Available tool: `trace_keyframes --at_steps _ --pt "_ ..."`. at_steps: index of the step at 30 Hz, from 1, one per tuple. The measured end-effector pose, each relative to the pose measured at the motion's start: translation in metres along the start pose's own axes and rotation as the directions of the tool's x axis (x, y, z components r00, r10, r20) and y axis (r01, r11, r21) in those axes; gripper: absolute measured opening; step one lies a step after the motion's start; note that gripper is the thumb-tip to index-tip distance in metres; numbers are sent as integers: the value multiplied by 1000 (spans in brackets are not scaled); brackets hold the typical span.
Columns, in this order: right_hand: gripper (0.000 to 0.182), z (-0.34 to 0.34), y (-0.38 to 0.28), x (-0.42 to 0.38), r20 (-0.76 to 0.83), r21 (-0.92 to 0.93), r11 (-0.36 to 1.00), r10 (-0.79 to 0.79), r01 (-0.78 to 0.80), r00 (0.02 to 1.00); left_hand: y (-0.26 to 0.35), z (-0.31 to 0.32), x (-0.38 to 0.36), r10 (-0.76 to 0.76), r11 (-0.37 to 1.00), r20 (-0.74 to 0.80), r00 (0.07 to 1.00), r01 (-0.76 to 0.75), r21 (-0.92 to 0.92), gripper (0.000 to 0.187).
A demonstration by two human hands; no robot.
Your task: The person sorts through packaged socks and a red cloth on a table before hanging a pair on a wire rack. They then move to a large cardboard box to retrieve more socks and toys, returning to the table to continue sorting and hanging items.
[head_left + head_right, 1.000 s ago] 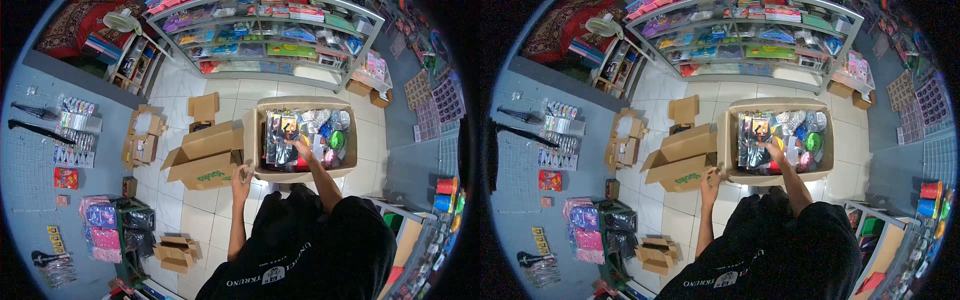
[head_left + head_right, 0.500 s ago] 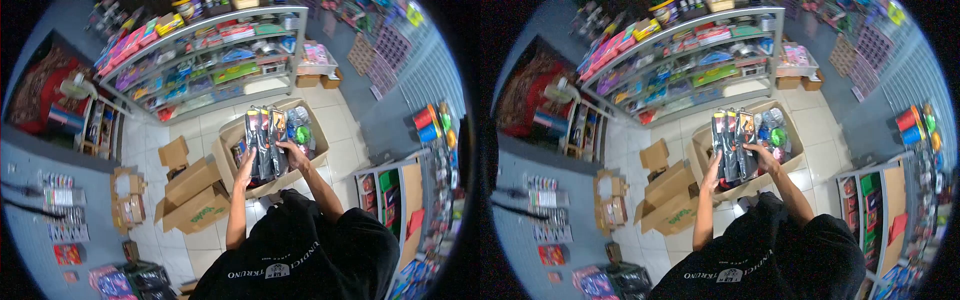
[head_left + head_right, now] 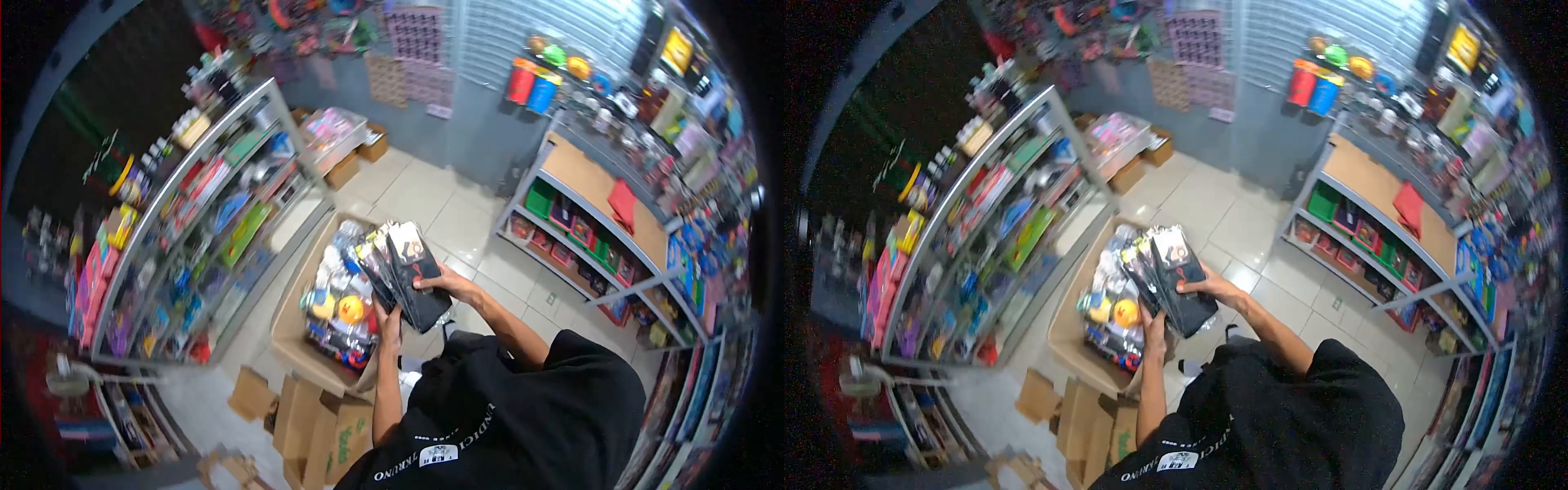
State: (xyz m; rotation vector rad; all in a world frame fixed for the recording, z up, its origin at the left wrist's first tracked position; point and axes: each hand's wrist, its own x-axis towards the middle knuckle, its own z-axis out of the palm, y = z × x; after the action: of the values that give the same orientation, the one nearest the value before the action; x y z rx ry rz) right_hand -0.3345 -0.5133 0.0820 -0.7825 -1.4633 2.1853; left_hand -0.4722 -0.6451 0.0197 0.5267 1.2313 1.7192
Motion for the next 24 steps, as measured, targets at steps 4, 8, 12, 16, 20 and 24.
trace_keyframes --at_steps 4,8,12,16,20,24 --pt "77 -34 0 -29 -107 27 998 -47 50 993 -25 24 9 -192 967 100 976 206 -154 65" --pt "69 -48 -6 -65 -252 36 993 -98 111 963 -17 63 13 -115 986 303 946 146 -84 66" --pt "85 -69 -16 -98 -308 48 988 -124 145 943 -13 111 3 -35 998 258 965 47 -39 71" --pt "87 -102 -13 -126 -357 -10 984 -171 180 918 -37 134 7 -270 941 388 881 328 -88 60" --pt "84 -129 -7 -168 -376 -2 975 -208 224 903 -53 165 -19 -294 918 429 854 377 -122 49" --pt "82 -149 13 -216 -460 33 977 -170 208 871 -74 193 -46 -423 801 519 743 574 -170 43"
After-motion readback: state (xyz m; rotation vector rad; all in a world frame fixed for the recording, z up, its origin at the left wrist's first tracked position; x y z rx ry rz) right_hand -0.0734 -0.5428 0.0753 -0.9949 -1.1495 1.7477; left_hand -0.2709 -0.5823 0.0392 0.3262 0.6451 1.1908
